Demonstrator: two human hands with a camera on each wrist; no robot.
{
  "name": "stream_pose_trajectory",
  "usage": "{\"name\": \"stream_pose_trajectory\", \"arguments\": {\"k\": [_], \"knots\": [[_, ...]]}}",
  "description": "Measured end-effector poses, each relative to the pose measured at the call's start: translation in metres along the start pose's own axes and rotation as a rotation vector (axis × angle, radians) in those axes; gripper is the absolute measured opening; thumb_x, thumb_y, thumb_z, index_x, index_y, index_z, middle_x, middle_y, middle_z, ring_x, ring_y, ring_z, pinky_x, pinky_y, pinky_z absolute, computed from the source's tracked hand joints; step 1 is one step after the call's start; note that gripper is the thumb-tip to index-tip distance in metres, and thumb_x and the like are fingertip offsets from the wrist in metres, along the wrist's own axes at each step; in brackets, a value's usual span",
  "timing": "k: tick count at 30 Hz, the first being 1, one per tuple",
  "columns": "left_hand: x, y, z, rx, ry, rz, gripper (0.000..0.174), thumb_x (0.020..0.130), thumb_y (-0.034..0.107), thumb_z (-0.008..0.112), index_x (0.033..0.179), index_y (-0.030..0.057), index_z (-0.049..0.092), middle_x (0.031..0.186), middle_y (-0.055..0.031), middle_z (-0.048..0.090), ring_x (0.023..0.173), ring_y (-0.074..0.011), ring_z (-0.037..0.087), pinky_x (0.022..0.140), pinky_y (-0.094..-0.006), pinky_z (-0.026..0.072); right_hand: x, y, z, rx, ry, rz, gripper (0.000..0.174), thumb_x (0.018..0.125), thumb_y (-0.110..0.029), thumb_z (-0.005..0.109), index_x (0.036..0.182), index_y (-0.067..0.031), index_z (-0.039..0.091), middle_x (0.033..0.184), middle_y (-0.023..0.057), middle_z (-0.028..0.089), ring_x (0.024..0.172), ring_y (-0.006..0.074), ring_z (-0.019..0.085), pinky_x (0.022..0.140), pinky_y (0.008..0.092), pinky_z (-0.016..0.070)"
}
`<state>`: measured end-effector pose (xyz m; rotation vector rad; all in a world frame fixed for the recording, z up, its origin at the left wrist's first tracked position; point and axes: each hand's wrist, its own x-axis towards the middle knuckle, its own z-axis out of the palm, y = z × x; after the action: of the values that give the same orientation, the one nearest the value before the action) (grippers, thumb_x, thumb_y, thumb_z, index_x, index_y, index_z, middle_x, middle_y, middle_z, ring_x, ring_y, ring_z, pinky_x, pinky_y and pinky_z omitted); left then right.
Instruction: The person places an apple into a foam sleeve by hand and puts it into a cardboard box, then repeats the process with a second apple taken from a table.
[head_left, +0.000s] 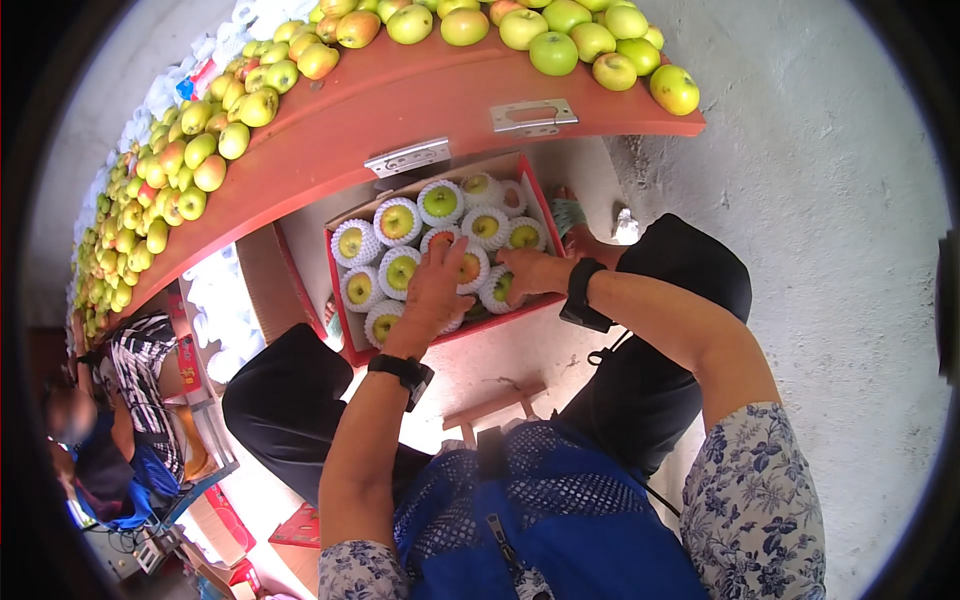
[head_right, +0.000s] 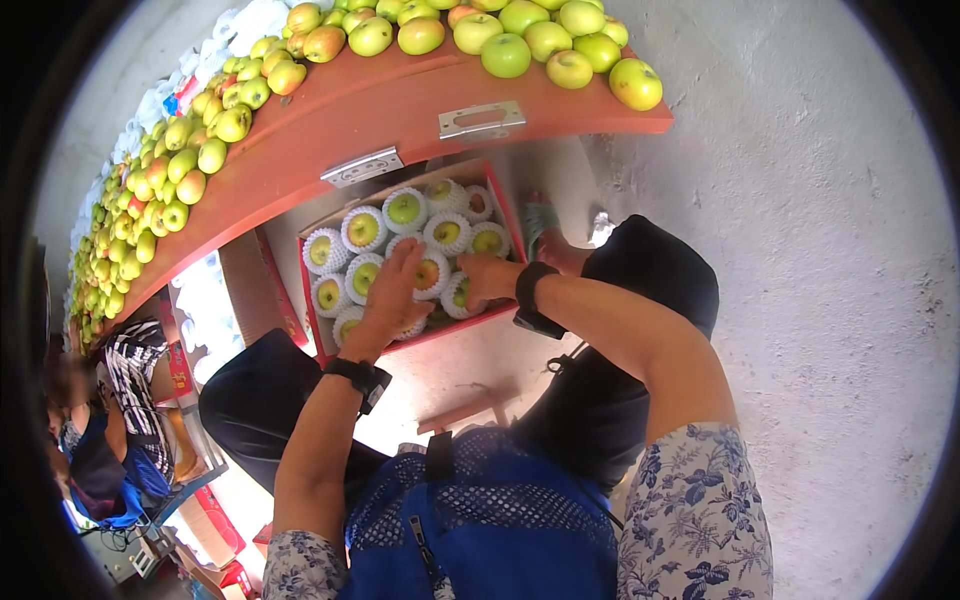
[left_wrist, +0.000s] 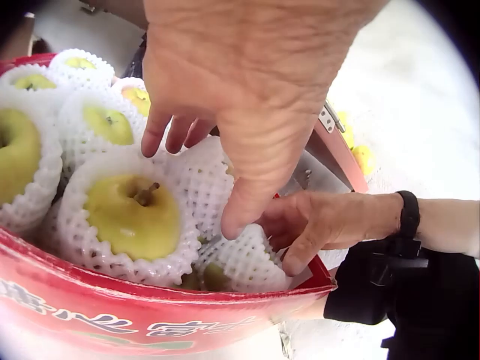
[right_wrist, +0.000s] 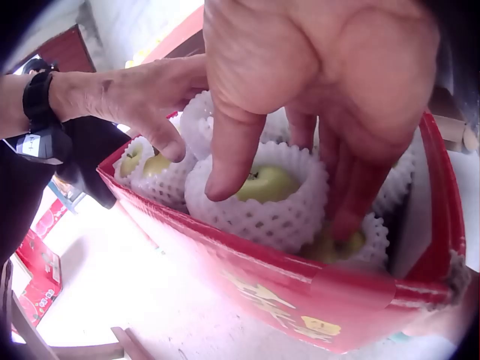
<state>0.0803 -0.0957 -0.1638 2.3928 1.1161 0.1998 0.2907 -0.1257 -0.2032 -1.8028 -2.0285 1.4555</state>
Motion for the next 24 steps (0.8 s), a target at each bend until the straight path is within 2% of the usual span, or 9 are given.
{"name": "stream_pose_trajectory", "arguments": {"k": [1, 5, 7, 9, 11, 14, 19, 22, 24], "knots": [[0.002, 0.003, 0.002, 0.037, -0.013, 0.021, 0.089, 0.057, 0.009, 0.084, 0.135, 0.0065, 0.040, 0.137, -0.0159, 0.040, 0.124, -0.0382, 0.044, 0.098, -0.0421, 0.0442, 0.000, -0.003, -0.002, -0.015, -0.071, 0.068, 0.081, 0.055, -0.015, 0.082, 0.126, 0.0046, 0.048, 0.108, 0.0227, 0.063, 0.104, 0.0344, 0.061, 0.087, 0.0362, 0.0495], [0.005, 0.001, 0.008, 0.104, 0.027, 0.097, 0.083, 0.058, 0.007, 0.082, 0.131, 0.0036, 0.043, 0.136, -0.0178, 0.039, 0.122, -0.0381, 0.045, 0.094, -0.0407, 0.0471, -0.001, -0.004, 0.001, -0.023, -0.087, 0.102, 0.081, 0.055, -0.015, 0.082, 0.126, 0.0054, 0.048, 0.109, 0.0221, 0.063, 0.104, 0.0344, 0.061, 0.086, 0.0360, 0.0500], [0.007, 0.000, 0.008, 0.095, -0.005, 0.083, 0.081, 0.059, 0.008, 0.082, 0.130, 0.0038, 0.043, 0.135, -0.0180, 0.041, 0.122, -0.0375, 0.045, 0.094, -0.0402, 0.0474, 0.004, 0.006, 0.008, 0.003, 0.055, -0.050, 0.056, 0.057, -0.009, 0.077, 0.105, 0.0076, 0.054, 0.078, 0.0196, 0.065, 0.069, 0.0286, 0.066, 0.055, 0.0363, 0.0515], [0.006, -0.001, 0.009, 0.092, -0.034, 0.067, 0.079, 0.060, 0.008, 0.082, 0.130, 0.0039, 0.044, 0.133, -0.0182, 0.042, 0.123, -0.0369, 0.045, 0.093, -0.0396, 0.0476, 0.007, 0.010, 0.011, 0.044, 0.039, -0.051, 0.056, 0.057, -0.008, 0.076, 0.105, 0.0073, 0.054, 0.078, 0.0197, 0.065, 0.069, 0.0287, 0.066, 0.055, 0.0362, 0.0514], [0.008, -0.003, 0.014, 0.150, 0.016, 0.111, 0.077, 0.059, 0.012, 0.082, 0.126, 0.0061, 0.045, 0.118, -0.0143, 0.054, 0.111, -0.0350, 0.053, 0.090, -0.0415, 0.0489, 0.009, 0.010, 0.007, 0.077, 0.032, -0.053, 0.055, 0.057, -0.008, 0.076, 0.105, 0.0069, 0.054, 0.078, 0.0198, 0.065, 0.069, 0.0289, 0.066, 0.055, 0.0361, 0.0512], [0.011, -0.011, 0.021, 0.180, 0.047, 0.139, 0.077, 0.059, 0.013, 0.082, 0.126, 0.0068, 0.045, 0.117, -0.0130, 0.054, 0.111, -0.0329, 0.053, 0.089, -0.0403, 0.0489, -0.009, -0.014, -0.012, 0.114, -0.069, 0.110, 0.056, 0.056, -0.008, 0.076, 0.106, 0.0065, 0.054, 0.081, 0.0211, 0.066, 0.074, 0.0300, 0.067, 0.059, 0.0360, 0.0517], [0.008, 0.002, 0.011, 0.169, -0.013, 0.082, 0.079, 0.059, 0.013, 0.082, 0.129, 0.0054, 0.045, 0.120, -0.0164, 0.053, 0.126, -0.0322, 0.041, 0.096, -0.0373, 0.0456, -0.022, -0.031, -0.051, -0.380, 0.019, -0.104, 0.047, 0.062, -0.021, 0.077, 0.097, 0.0049, 0.061, 0.094, 0.0232, 0.067, 0.091, 0.0354, 0.065, 0.078, 0.0411, 0.0512], [0.014, 0.003, 0.013, 0.223, -0.056, 0.072, 0.078, 0.059, 0.012, 0.082, 0.128, 0.0049, 0.045, 0.118, -0.0159, 0.054, 0.126, -0.0327, 0.041, 0.097, -0.0380, 0.0455, -0.030, -0.036, -0.075, -0.379, 0.195, -0.123, 0.057, 0.066, -0.026, 0.076, 0.113, 0.0008, 0.060, 0.101, 0.0205, 0.067, 0.094, 0.0363, 0.064, 0.081, 0.0402, 0.0518], [0.017, 0.000, 0.016, 0.261, -0.096, 0.074, 0.078, 0.059, 0.012, 0.081, 0.128, 0.0046, 0.045, 0.117, -0.0157, 0.054, 0.125, -0.0333, 0.042, 0.097, -0.0384, 0.0455, -0.032, -0.038, -0.091, -0.345, 0.236, -0.138, 0.054, 0.067, -0.026, 0.075, 0.112, 0.0004, 0.060, 0.100, 0.0201, 0.067, 0.094, 0.0360, 0.064, 0.082, 0.0408, 0.0513]]}}
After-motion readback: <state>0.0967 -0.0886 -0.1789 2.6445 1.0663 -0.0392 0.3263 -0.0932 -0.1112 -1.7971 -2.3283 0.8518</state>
